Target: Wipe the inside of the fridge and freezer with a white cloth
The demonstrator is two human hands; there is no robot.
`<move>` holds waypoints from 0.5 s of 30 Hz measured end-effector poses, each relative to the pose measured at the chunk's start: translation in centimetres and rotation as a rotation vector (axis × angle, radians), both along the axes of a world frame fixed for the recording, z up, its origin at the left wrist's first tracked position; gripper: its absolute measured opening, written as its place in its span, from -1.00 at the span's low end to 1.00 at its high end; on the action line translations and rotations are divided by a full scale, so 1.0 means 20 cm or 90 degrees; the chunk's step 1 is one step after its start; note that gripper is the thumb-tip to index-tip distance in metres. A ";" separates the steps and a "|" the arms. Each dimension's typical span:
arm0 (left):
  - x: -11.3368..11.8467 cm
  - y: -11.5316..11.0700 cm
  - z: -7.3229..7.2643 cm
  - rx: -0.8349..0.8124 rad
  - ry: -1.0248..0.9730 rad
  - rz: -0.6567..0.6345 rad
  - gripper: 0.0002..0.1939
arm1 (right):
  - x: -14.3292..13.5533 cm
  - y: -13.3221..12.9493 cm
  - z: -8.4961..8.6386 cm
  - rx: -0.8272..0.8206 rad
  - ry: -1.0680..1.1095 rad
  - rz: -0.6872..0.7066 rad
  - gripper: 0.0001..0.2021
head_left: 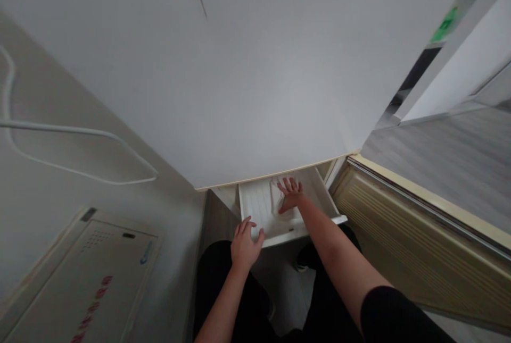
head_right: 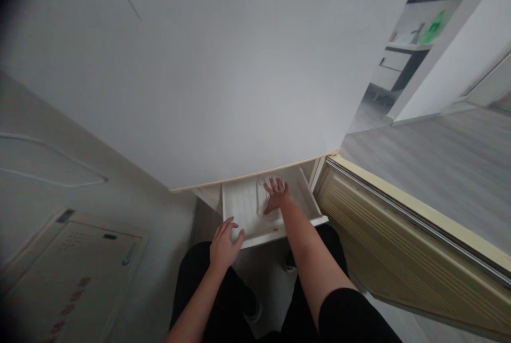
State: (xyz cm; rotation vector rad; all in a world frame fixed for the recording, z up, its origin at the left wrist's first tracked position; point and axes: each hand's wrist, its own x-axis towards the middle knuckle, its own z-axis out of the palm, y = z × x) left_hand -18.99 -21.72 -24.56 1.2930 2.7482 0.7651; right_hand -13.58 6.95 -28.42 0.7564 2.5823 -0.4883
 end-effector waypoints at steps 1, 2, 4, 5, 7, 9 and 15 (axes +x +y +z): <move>0.00 0.00 0.00 0.000 0.000 -0.001 -0.82 | 0.06 0.05 -0.01 -0.002 -0.018 -0.027 0.45; 0.00 0.00 -0.01 0.002 0.002 -0.003 -0.82 | 0.10 0.09 -0.03 -0.005 -0.036 -0.046 0.47; -0.01 0.00 -0.02 0.007 0.007 -0.003 -0.82 | 0.18 0.14 -0.06 -0.012 -0.064 -0.072 0.52; -0.01 0.00 -0.02 0.009 0.008 -0.002 -0.83 | 0.20 0.15 -0.08 -0.018 -0.078 -0.082 0.56; -0.01 0.00 -0.02 0.006 0.006 -0.002 -0.82 | 0.23 0.14 -0.09 -0.025 -0.111 -0.113 0.62; -0.01 0.01 -0.02 0.004 0.000 0.000 -0.81 | 0.23 0.10 -0.09 -0.022 -0.152 -0.143 0.66; 0.00 0.01 0.00 0.019 -0.003 0.007 -0.81 | 0.17 -0.11 0.03 -0.017 -0.205 -0.279 0.64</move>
